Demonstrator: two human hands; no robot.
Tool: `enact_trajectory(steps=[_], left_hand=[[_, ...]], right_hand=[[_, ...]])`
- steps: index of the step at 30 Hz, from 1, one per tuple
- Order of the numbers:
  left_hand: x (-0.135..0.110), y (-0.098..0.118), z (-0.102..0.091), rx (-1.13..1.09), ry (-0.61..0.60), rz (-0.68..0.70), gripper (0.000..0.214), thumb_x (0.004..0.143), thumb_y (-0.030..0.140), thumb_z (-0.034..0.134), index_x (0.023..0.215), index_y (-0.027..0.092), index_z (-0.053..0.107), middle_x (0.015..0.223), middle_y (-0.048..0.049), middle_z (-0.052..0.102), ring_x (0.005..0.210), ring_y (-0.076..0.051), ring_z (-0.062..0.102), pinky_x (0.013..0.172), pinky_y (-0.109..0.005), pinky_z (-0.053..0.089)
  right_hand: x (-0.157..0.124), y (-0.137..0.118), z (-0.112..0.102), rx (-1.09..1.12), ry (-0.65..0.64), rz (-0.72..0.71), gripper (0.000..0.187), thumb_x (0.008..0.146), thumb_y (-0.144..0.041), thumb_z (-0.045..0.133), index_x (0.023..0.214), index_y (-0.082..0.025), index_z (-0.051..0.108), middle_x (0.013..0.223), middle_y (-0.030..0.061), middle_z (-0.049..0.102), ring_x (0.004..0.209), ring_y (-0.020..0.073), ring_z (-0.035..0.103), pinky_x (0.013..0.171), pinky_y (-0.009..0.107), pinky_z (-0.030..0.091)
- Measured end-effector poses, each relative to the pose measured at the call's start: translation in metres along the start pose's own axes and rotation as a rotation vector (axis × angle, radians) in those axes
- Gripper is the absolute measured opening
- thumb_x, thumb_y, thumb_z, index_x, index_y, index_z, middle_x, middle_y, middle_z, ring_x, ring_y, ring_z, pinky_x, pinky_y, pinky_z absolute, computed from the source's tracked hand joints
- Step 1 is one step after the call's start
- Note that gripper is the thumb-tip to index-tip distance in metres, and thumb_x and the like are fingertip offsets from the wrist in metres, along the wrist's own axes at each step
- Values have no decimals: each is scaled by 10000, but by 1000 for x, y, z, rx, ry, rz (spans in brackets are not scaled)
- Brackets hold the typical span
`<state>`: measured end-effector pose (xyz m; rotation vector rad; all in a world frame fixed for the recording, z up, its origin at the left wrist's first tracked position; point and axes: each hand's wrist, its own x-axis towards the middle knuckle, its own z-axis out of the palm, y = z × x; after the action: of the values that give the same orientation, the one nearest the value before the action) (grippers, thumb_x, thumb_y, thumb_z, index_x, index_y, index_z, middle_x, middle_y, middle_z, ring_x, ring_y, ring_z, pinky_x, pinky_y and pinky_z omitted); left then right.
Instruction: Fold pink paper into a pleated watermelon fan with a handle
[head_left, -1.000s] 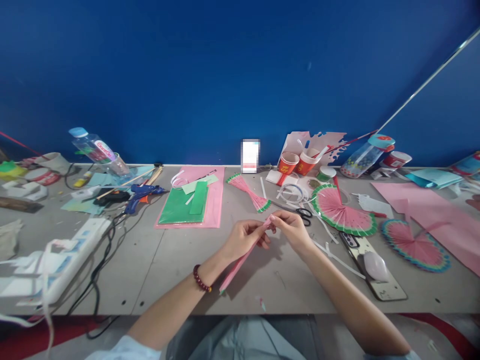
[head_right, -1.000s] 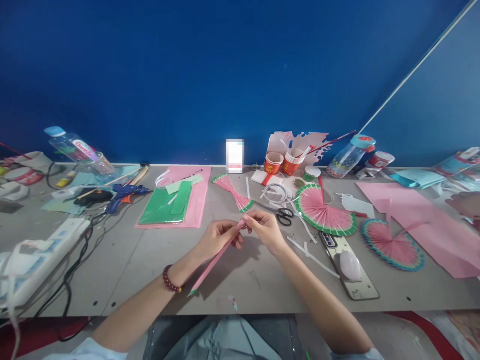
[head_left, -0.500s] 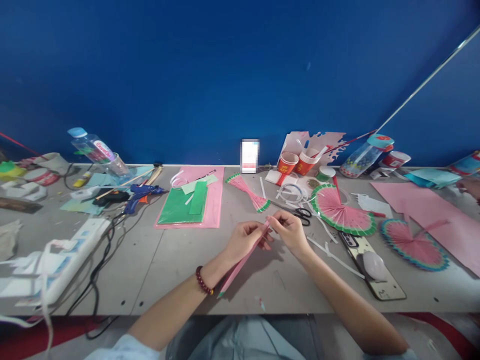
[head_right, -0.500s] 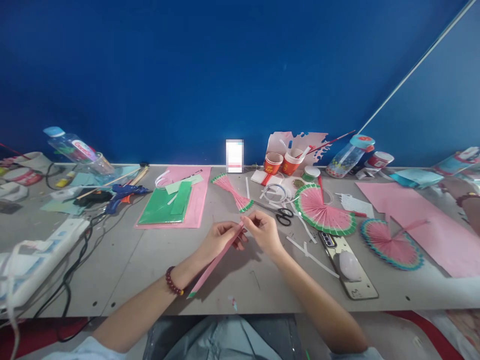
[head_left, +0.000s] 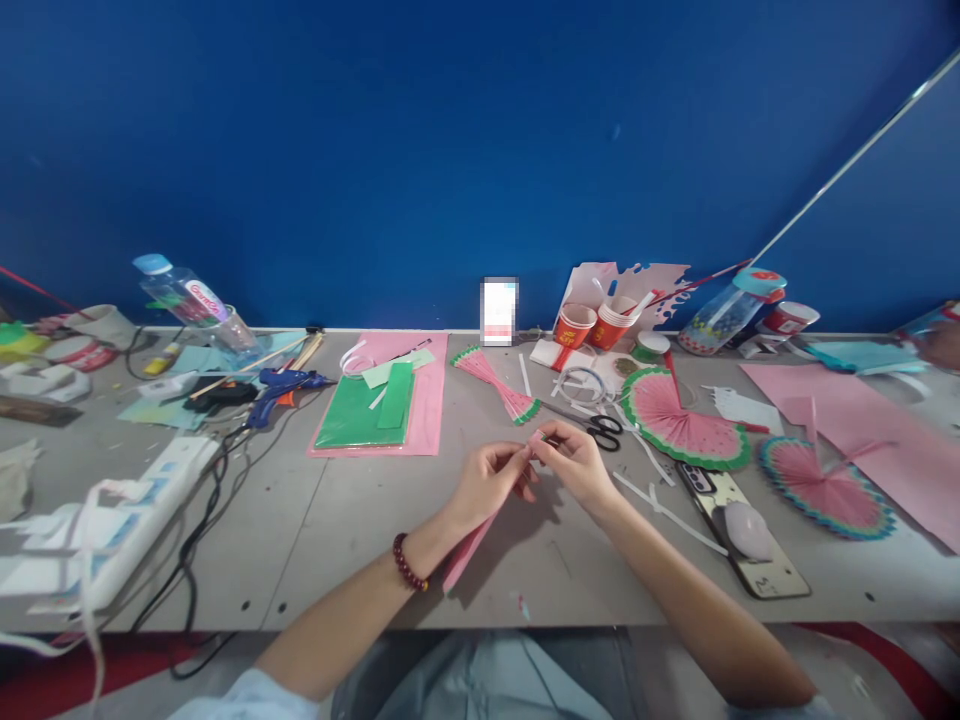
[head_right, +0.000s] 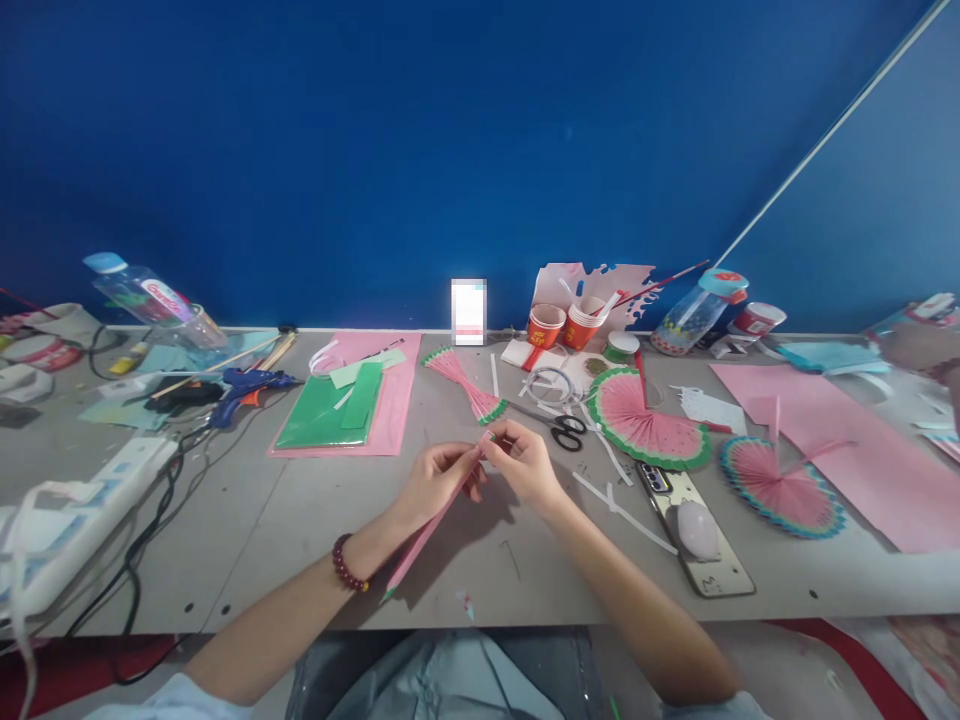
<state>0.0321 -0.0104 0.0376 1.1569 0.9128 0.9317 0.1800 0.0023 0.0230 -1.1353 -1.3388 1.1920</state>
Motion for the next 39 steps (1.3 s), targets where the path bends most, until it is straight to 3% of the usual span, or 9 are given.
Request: enact_trajectory(steps=[4,13,25,32,35,39], left_hand=[[0,-6,3,-11,20,10,439,763,546,596,672,117,621,606,-25,619,446,-97,562,474,-213,447],[2,-3,-3,-131,-124,-151,476,736,531,641,961,112,646,691,-52,667,560,-138,639,572,-237,497],[3,-6,-2,-111,-106,-139,497,710,574,638,871,103,644,690,-76,691,585,-172,664,568,-261,496],[6,-7,-6,-76,-70,-89,510,722,589,616,868,103,667,695,-83,700,597,-170,666,581,-254,507],[7,-10,-7,-70,-73,-65,512,726,597,607,844,102,669,691,-82,699,603,-172,667,585,-258,516],[7,-11,-4,-64,-84,-66,506,744,596,591,793,97,659,710,-93,697,602,-177,665,597,-282,531]], right_hand=[[0,4,2,29,30,-16,242,737,-396,639,683,-181,541,617,-16,555,534,96,488,508,224,403],[9,1,-7,93,109,13,244,696,-404,669,676,-187,559,575,-33,535,516,93,479,524,229,407],[9,4,-7,122,116,19,249,706,-406,674,674,-186,562,582,-40,499,515,86,426,511,223,365],[5,-1,-7,264,-44,105,337,785,-507,573,820,-175,619,701,15,555,640,140,521,565,252,426],[4,0,-5,244,-98,156,373,751,-503,628,927,-174,647,725,14,586,638,133,526,566,250,430],[4,7,-3,153,-77,159,273,698,-432,712,754,-167,673,643,-3,586,559,99,480,539,239,405]])
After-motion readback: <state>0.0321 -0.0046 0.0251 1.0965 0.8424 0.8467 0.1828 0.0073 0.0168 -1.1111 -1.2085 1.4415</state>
